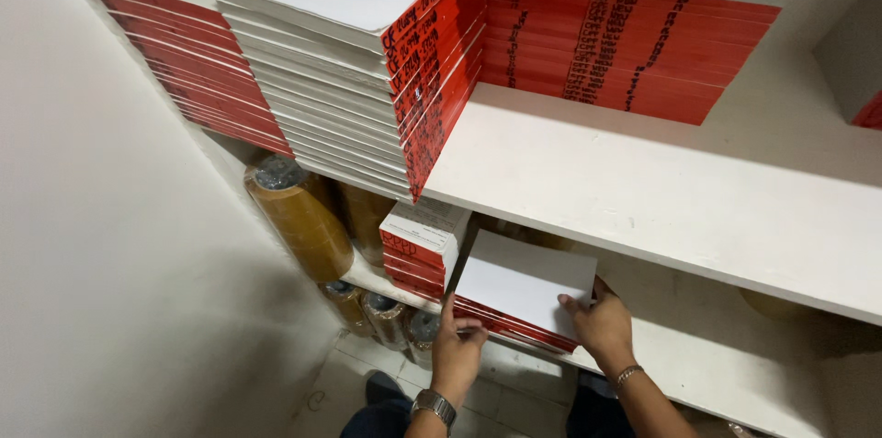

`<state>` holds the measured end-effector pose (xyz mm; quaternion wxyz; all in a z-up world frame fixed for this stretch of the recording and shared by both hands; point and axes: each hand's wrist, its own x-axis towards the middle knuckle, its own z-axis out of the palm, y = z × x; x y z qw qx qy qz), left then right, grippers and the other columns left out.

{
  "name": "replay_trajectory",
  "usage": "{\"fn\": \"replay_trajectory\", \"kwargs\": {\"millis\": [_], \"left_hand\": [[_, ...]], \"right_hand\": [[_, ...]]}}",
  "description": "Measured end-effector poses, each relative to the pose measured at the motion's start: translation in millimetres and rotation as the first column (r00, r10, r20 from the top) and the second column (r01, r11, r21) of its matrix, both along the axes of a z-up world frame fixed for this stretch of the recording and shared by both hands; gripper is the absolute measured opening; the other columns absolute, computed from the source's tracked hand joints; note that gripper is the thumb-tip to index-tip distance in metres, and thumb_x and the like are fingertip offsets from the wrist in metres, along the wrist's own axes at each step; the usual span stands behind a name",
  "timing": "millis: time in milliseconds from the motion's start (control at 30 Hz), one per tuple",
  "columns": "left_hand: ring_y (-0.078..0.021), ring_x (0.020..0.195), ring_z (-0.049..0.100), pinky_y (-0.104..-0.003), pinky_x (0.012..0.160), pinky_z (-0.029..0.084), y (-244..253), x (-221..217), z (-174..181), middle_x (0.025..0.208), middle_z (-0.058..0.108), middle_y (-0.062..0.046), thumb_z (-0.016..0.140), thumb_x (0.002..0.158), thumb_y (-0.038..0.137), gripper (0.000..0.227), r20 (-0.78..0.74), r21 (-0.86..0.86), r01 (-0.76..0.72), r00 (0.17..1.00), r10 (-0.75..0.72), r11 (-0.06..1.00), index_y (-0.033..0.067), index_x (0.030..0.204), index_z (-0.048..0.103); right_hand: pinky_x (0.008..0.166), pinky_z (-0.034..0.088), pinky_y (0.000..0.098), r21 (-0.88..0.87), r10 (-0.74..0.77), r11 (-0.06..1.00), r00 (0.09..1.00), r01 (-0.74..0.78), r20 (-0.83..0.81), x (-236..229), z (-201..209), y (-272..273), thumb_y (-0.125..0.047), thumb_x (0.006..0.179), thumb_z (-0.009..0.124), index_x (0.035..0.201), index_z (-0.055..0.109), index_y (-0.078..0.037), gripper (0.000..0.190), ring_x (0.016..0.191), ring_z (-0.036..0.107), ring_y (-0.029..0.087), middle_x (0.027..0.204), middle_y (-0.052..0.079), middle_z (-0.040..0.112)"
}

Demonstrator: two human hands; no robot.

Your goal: The person picks up white and red rectangular boxes from a shelf and places them onto a stack on the floor. They repeatedly reach for boxes, align them, and add them to the growing pile below.

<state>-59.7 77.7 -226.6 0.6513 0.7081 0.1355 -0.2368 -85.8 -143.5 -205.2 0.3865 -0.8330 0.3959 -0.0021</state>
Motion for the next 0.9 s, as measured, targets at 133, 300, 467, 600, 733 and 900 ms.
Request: {"fn": "replay_trajectory", "kwargs": {"millis": [133,300,467,600,733,900], "left_hand": [[-0.0122,0.072,0.064,-0.024,0.055,0.053,3,1,-9,0.121,0.071,0.003,0.072,0.091,0.007,0.098,0.023,0.098,0.094,0.995,-0.097,0.991,0.0341,0.166,0.015],[-0.0095,0.070,0.062,-0.026,0.058,0.055,4,0,-5,0.120,0.071,0.007,0.070,0.093,0.015,0.095,0.041,0.216,0.160,0.984,-0.172,0.963,0.0347,0.166,0.013],[-0.0102,0.070,0.063,-0.027,0.060,0.055,5,1,-8,0.115,0.072,0.007,0.069,0.093,0.014,0.095,0.056,0.216,0.166,0.982,-0.182,0.962,0.0336,0.166,0.013],[-0.0129,0.090,0.071,-0.029,0.086,0.054,8,6,-29,0.109,0.076,0.009,0.072,0.088,0.024,0.095,0.156,0.313,0.144,0.967,-0.200,0.939,0.0283,0.166,0.018],[-0.0121,0.086,0.072,-0.029,0.085,0.056,16,5,-32,0.099,0.077,0.008,0.070,0.086,0.018,0.073,0.419,0.203,0.012,0.903,-0.098,0.979,0.0243,0.154,0.044],[-0.0103,0.079,0.076,-0.027,0.074,0.059,30,-19,101,0.090,0.084,0.006,0.068,0.086,0.014,0.028,0.682,0.069,-0.094,0.731,0.022,0.993,0.0214,0.111,0.080]], "right_hand": [[0.064,0.053,0.0416,-0.121,0.070,0.990,0.997,-0.072,-0.016,2,-11,-8,-0.044,0.089,0.072,0.140,0.060,-0.015,0.059,0.077,0.072,0.030,0.085,0.012,0.077],[0.083,0.056,0.0429,-0.055,0.003,0.998,1.000,-0.002,0.014,4,-11,-9,-0.043,0.088,0.074,0.157,0.048,-0.015,0.079,0.109,0.069,0.036,0.124,0.015,0.071],[0.085,0.057,0.0436,-0.122,0.037,0.992,0.999,-0.039,-0.012,3,-28,-14,-0.051,0.087,0.071,0.161,0.035,-0.009,0.092,0.108,0.070,0.033,0.139,0.016,0.062],[0.095,0.057,0.0512,-0.222,-0.043,0.973,0.998,0.054,0.053,-7,-6,-2,-0.056,0.074,0.079,0.162,0.032,-0.024,0.105,0.128,0.059,0.035,0.161,0.017,0.032],[0.112,0.041,0.0475,-0.353,0.142,0.936,0.908,0.007,0.395,-17,2,3,-0.051,0.081,0.074,0.147,0.056,-0.019,0.075,0.140,0.045,0.036,0.145,0.016,0.056],[0.067,0.061,0.0226,-0.286,0.515,0.846,0.550,-0.451,0.657,-46,100,49,-0.028,0.084,0.078,0.100,0.085,-0.016,0.022,0.070,0.075,0.006,0.083,-0.005,0.085]]}}
